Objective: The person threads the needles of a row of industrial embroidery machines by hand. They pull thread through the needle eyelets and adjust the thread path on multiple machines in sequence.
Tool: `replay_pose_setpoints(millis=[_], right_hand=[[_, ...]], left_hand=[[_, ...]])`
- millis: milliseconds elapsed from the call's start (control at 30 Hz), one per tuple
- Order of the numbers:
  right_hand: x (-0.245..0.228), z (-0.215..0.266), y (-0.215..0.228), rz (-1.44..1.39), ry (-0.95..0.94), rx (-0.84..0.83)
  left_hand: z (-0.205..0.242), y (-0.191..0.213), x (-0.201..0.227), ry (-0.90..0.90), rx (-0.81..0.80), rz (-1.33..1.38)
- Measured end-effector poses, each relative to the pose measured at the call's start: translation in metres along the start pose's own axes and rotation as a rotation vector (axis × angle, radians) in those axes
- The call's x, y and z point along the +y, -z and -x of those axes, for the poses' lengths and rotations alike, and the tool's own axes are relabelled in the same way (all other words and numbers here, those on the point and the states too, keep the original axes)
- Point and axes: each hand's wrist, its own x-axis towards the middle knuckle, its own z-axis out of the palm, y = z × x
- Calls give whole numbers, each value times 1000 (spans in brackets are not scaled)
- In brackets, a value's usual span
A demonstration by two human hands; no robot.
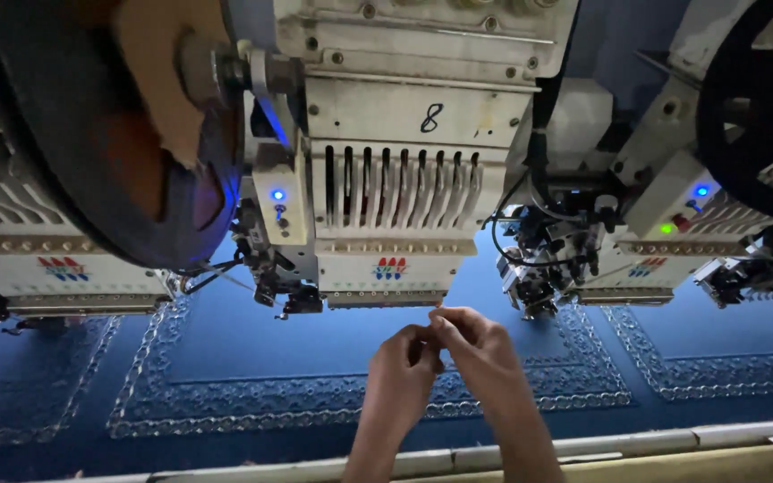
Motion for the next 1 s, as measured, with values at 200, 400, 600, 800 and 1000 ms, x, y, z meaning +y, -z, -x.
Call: replay_pose_setpoints(millis=[200,400,600,800,1000], right_hand=[[17,-11,-8,-267,-27,87],[45,-33,-12,-424,23,185],[-13,10,0,-194,-105,73],[-19,37,51,77,50,-23],[37,91,39,304,591,-77]], left_hand=[[-2,-11,-1,-28,37,-60],[-13,-21,-22,-166,106,-53],[-8,-12,-15,-125,74,-40],[34,-1,8,-72,144,105],[114,20,52,-164,259,4]])
